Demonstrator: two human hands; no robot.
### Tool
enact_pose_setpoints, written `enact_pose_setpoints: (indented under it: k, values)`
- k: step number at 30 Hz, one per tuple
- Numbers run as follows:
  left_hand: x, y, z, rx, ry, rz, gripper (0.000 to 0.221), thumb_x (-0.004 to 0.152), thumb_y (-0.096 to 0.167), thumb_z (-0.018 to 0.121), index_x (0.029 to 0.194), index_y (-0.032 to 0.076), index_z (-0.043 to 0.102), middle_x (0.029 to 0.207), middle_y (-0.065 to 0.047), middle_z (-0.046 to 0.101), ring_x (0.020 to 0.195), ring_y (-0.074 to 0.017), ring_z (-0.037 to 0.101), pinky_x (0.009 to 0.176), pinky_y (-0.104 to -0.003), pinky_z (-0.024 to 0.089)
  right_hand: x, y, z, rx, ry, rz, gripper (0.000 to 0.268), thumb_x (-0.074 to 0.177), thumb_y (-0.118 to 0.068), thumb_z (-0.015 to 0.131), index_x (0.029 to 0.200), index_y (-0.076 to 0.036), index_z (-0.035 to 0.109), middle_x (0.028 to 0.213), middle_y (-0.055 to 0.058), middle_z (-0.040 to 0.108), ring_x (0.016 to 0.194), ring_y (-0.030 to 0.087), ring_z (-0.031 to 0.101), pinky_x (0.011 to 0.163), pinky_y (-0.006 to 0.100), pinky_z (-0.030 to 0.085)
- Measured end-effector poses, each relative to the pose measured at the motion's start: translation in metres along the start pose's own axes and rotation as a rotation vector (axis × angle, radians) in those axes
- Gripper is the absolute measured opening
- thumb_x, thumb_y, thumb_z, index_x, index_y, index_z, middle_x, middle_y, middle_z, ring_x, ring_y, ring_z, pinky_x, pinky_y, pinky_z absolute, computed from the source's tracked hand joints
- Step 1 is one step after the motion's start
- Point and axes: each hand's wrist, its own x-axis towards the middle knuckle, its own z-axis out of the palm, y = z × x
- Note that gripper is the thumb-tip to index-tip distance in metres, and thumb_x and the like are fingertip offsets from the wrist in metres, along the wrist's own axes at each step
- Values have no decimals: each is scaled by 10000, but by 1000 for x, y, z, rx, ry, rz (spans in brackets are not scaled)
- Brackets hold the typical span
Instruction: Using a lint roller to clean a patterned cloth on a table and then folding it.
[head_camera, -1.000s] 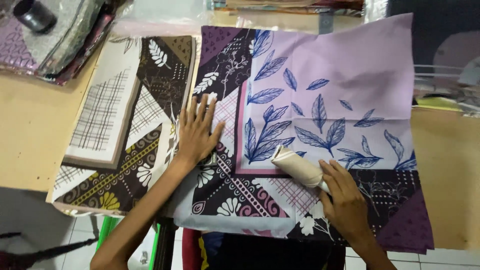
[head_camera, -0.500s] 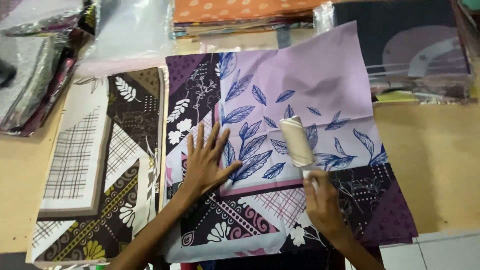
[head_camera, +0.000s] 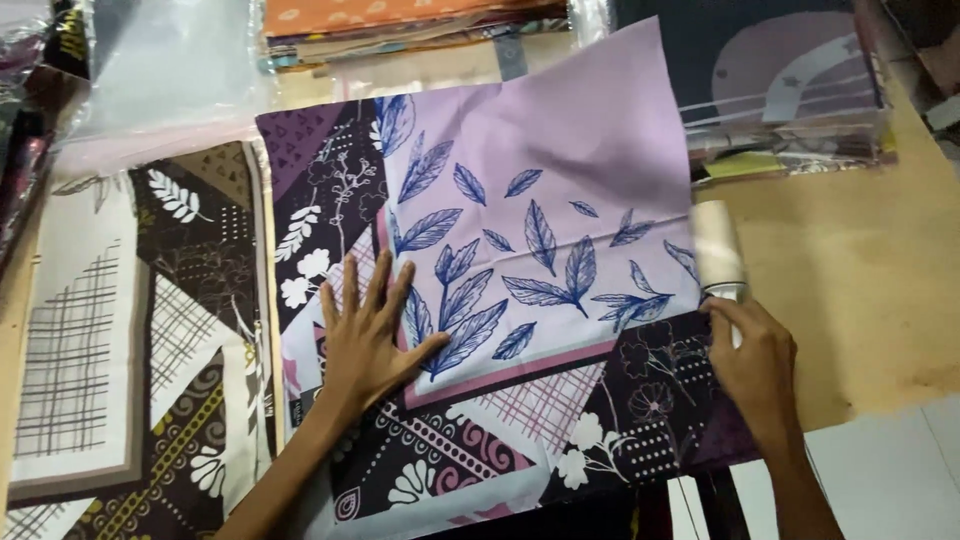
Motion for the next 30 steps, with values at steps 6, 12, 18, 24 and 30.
enact_pose_setpoints:
  k: [6,12,18,24,30]
  values:
    - [0,-3,5,32,-9,2,1031,828,919,227,1660,335,57,1751,20,-28,1610,-314,-88,1205,-733,-29,-31,-71,14,-114,-9,-317,304,903,98,592,1048,-106,765,927,119,687,738,229,625,681,358,533]
    - [1,2,-2,33,20,15,1022,843,899,305,1666,326,107,1757,4,28,1617,-317,-44,1225,-712,10,-37,-76,19,11,-358,-142,175,934,-106,668,1067,-199,731,890,26,694,571,129,655,493,231,676]
    - [5,9,-9,-16,-110,-93,1002,836,875,462,1651,321,278,1723,-103,226,1558,-499,104,1169,-771,48,-29,-1,3,-90,-83,49,138,1013,-188,631,1050,-241,754,845,26,671,821,273,725,743,402,567]
    - [-11,48,-10,100,18,102,1007,887,864,297,1663,257,87,1747,-70,-31,1615,-316,-64,1228,-702,30,-62,-81,-5,162,-85,-81,195,970,-21,568,1083,-67,719,1036,156,711,786,250,702,711,354,651]
    - [-43,72,6,27,-113,278,1016,889,876,175,1667,235,53,1743,-95,-32,1604,-324,-96,1233,-629,-70,-81,-94,24,235,-411,-226,270,908,-148,705,1176,-137,741,1038,117,728,624,159,719,587,275,692]
